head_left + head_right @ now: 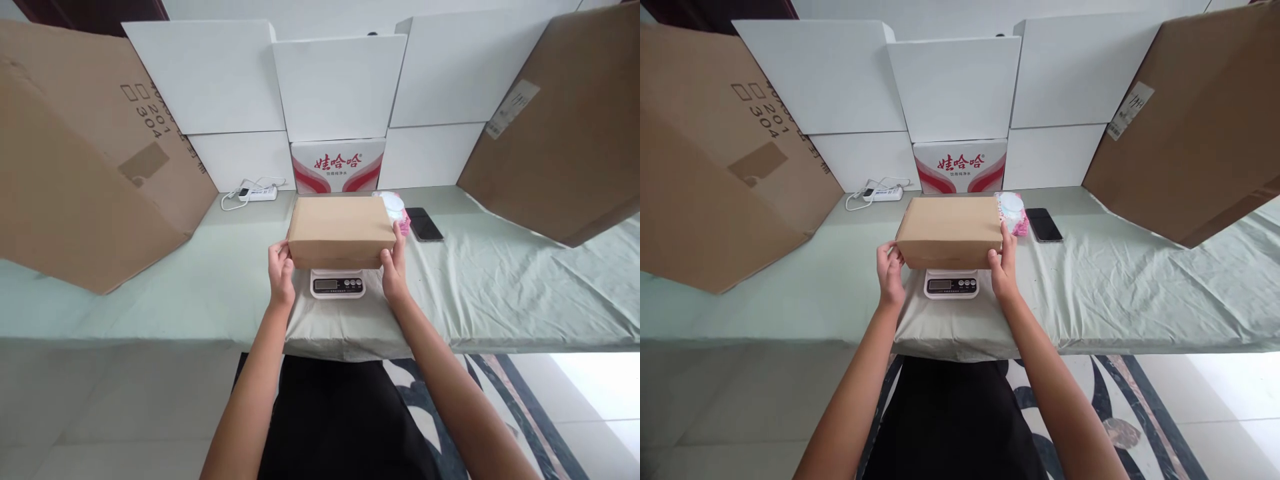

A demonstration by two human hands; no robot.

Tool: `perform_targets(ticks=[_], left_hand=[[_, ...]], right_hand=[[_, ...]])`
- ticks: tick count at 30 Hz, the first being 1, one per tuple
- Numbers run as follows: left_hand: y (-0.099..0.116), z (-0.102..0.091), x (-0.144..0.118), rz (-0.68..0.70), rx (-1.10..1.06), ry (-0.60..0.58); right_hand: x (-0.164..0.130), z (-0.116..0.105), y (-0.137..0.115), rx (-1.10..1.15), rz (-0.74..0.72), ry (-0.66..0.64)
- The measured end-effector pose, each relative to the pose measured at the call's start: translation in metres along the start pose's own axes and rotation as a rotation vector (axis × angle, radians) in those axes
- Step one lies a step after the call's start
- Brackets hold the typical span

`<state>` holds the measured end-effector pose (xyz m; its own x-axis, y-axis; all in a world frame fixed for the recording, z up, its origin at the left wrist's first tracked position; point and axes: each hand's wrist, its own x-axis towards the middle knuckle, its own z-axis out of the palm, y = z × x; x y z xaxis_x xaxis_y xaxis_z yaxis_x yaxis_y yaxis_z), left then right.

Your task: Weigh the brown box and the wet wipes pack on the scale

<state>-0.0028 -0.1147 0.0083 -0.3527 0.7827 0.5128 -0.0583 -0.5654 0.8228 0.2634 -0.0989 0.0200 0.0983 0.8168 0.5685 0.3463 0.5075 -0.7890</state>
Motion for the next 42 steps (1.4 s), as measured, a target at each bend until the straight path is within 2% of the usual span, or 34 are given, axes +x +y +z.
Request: perform_targets(ticks=[4,12,16,19,26,32,36,39,42], left_hand=[[0.002,0.0,-0.009,-0.013,-0.003,-0.023],[0.002,0.001,-0.006,0.012,0.014,-0.03],[0.003,-0.003,-0.005,0.044,0.014,0.037],[0.002,-0.006,-0.004,0.005,0.028,0.056],[-0.001,-0.004,-0.004,-0.067,0.066,0.061],[-0.002,-0.004,-0.004,-0.075,0.143,-0.033],[0.006,-0.007,0.021,-0.052,0.088,0.009],[0.009,-0.009,0.061,-0.037,0.098,-0.003],[-0.007,-0.005,0.107,-0.052,0.114,-0.028]], right_hand=[[0.002,0.001,-0.001,0.03,0.01,0.011],[0.002,0.001,0.004,0.035,0.011,0.003],[0.005,-0.001,0.008,0.056,-0.056,0.131],[0.007,-0.002,0.01,0.083,-0.079,0.199],[0.005,-0.002,0.009,0.019,-0.03,0.167],[0.003,0.0,-0.003,0.019,-0.016,0.049],[0.023,0.003,-0.02,0.116,-0.026,-0.018],[0.055,0.013,-0.029,0.211,-0.013,-0.107],[0.096,0.033,-0.024,0.255,-0.004,-0.164]])
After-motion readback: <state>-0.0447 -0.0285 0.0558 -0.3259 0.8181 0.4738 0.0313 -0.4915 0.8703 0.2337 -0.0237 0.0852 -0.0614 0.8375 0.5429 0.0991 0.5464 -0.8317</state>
